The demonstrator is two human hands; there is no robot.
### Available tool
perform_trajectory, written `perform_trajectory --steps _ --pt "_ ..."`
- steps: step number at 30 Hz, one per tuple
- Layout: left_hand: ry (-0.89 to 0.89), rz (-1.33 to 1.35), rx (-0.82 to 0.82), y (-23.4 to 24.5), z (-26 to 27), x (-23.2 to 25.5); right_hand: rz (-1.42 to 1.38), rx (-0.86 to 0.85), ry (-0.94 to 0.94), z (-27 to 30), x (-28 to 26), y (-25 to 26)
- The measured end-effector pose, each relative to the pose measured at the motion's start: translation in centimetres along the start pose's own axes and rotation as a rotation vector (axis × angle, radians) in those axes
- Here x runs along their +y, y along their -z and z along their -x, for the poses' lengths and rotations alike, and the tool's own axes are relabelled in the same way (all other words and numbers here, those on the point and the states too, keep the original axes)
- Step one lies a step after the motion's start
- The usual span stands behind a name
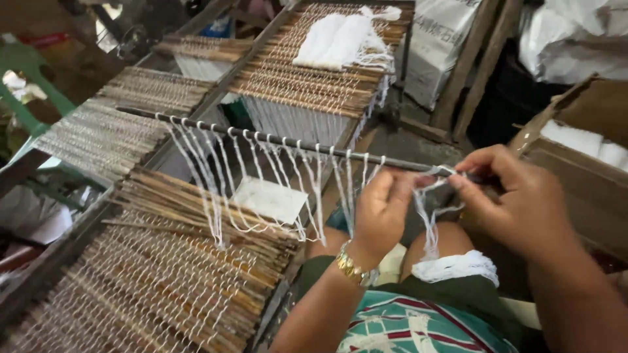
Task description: A person is seen manually weaving or looping white cotton candle wicks onto a wooden rod that is part of a larger weaving frame in a workshop setting.
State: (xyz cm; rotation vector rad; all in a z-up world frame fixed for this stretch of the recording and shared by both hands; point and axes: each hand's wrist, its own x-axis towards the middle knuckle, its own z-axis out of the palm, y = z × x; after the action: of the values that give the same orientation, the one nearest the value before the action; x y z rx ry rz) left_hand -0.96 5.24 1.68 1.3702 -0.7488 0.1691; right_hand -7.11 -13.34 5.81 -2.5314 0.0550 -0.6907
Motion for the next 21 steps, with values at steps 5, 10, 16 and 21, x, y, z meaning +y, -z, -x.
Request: perform_trajectory --steps 5,10,16,21 --pt "0.314 0.109 0.044 -1.3 0.5 -0.8 0.010 -0.054 0.041 -0.1 0.0 0.2" --pt "-0.040 -0.093 -0.033 -0.9 0.9 -0.9 -0.042 -0.070 0.064 0.1 -1.3 0.8" --pt "0.225 0.372 0.118 -0.6 0.7 -1.4 -0.046 -0.013 0.076 0.3 -1.2 0.4" --pt "0.223 1.001 0.045 -1.7 0.9 -3.0 -0.092 -0.104 0.028 0.1 -2.4 1.1"
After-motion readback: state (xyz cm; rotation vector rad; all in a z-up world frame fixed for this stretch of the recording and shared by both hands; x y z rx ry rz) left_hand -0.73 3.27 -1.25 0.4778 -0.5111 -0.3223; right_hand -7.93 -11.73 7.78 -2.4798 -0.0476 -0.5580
